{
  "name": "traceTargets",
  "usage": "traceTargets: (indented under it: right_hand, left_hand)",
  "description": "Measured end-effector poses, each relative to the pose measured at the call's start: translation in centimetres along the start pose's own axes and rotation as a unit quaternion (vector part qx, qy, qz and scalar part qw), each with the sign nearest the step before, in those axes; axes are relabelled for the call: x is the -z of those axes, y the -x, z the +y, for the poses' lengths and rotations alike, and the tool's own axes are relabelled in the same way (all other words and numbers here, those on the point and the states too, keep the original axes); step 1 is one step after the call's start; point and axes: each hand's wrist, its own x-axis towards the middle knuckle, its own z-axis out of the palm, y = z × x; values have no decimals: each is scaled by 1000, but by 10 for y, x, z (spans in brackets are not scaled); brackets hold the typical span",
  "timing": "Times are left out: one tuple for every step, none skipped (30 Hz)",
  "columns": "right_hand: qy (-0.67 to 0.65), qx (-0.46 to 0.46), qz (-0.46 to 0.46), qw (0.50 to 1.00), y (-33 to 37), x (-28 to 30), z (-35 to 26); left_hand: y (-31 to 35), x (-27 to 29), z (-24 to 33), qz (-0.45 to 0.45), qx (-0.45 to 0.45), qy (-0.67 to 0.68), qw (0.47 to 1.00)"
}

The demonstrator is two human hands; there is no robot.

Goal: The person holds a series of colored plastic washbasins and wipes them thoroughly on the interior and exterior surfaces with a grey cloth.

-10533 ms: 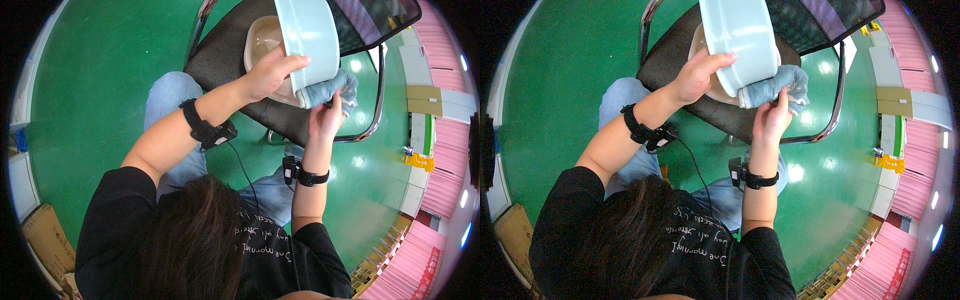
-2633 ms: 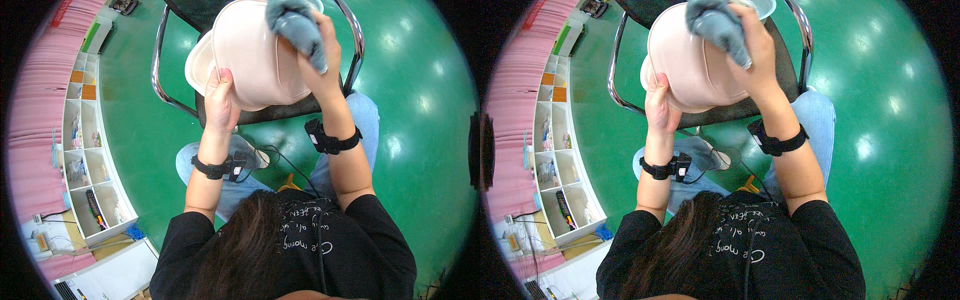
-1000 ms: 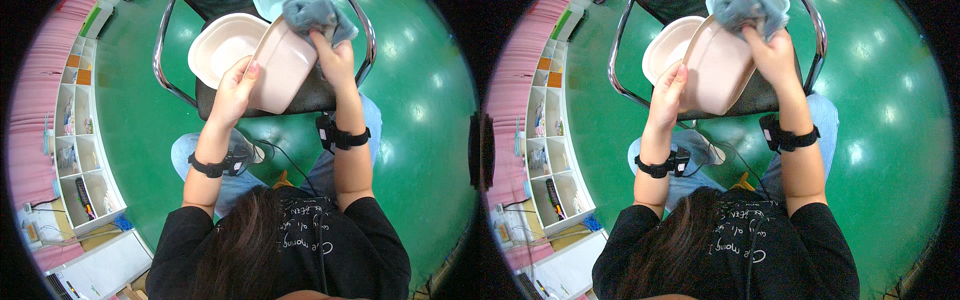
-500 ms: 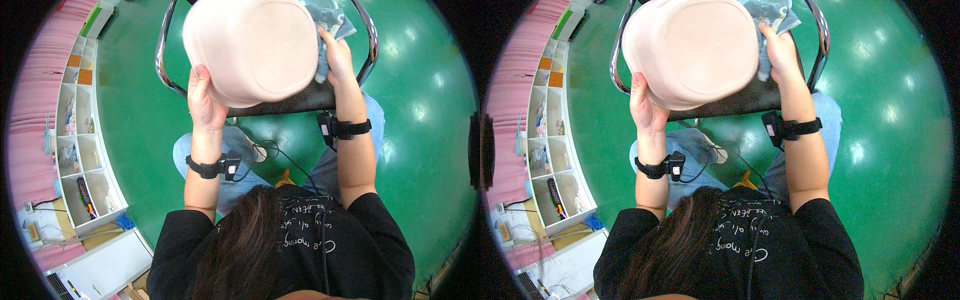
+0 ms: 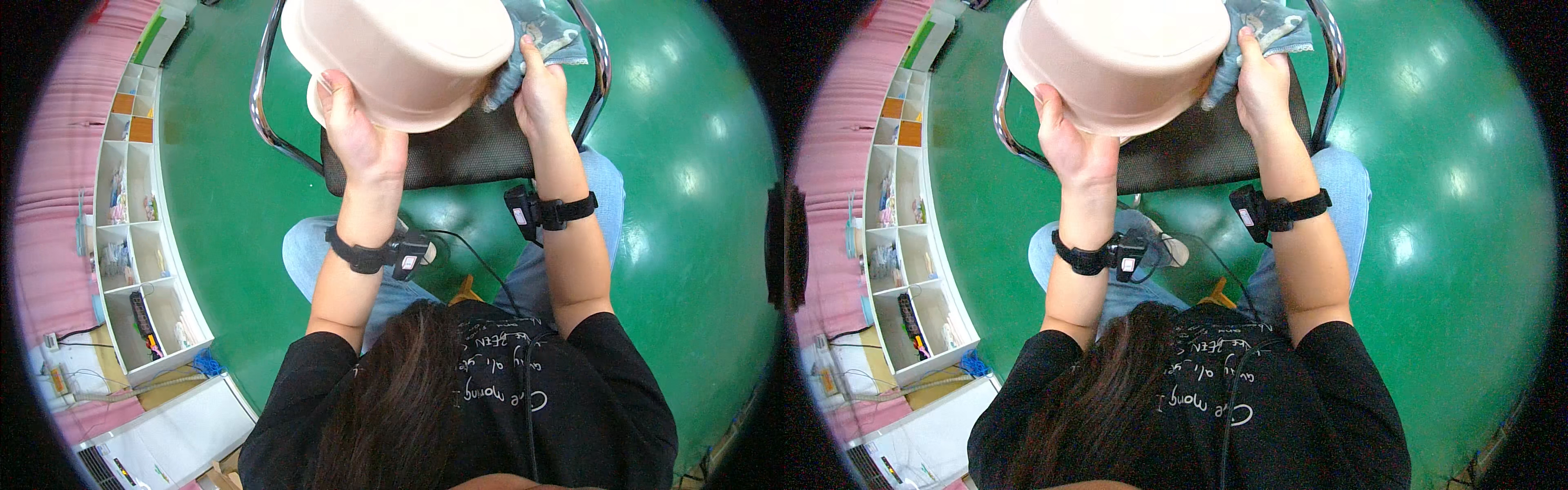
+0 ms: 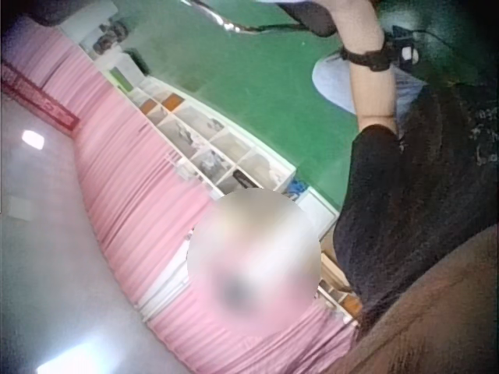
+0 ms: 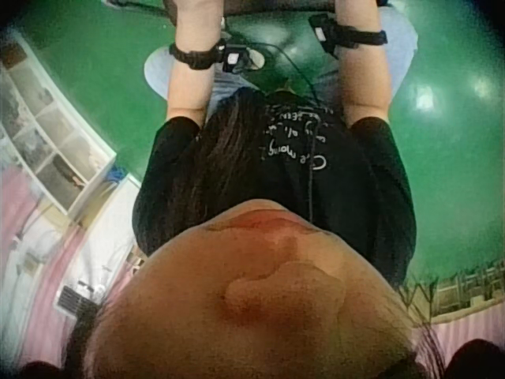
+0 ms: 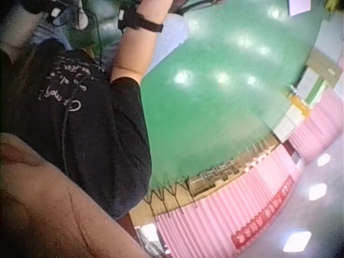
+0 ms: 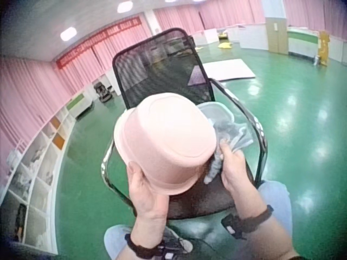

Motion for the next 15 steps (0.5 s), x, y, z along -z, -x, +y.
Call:
traceTargets:
  right_hand:
    - [6, 0, 9, 1000, -1, 1, 2]
    - [15, 12, -3, 1000, -2, 4, 8]
    - [18, 11, -24, 1000, 1, 0, 9]
    - [21, 9, -45, 999, 5, -4, 12]
    - [35, -18, -63, 997, 9, -7, 14]
    - [57, -4, -70, 996, 13, -12, 15]
    - [65, -6, -74, 995, 15, -12, 12]
    - [72, -9, -79, 994, 16, -13, 8]
    - [72, -9, -76, 994, 16, -12, 6]
    - [78, -1, -86, 993, 17, -11, 5]
    - [84, 7, -96, 992, 18, -9, 4]
    - [83, 7, -98, 992, 19, -8, 7]
    - [86, 29, -107, 990, 22, -8, 10]
    - [89, 51, -116, 988, 25, -7, 12]
    - [104, 58, -130, 984, 27, -8, 11]
  left_hand:
    - [-2, -7, -5, -13, -27, 4, 1000]
    - [-4, -14, -9, -26, -53, 9, 998]
    - [-7, -21, -15, -25, -65, 0, 998]
    - [-12, -26, -21, -25, -66, -1, 998]
    - [-17, -30, -27, -36, -85, -4, 996]
    - [-20, -33, -31, -48, -101, -7, 994]
    - [-21, -36, -33, -65, -92, 25, 993]
    - [-22, -39, -34, -65, -91, 25, 993]
    - [-22, -41, -35, -65, -82, 19, 994]
    - [-21, -44, -36, -65, -74, 14, 995]
    - [-20, -46, -37, -65, -65, 9, 996]
    - [-20, -46, -39, -65, -60, 4, 996]
    - [-19, -44, -42, -65, -56, -1, 996]
    - [-20, -38, -47, -66, -57, -2, 996]
    - [-24, -32, -52, -60, -67, -21, 996]
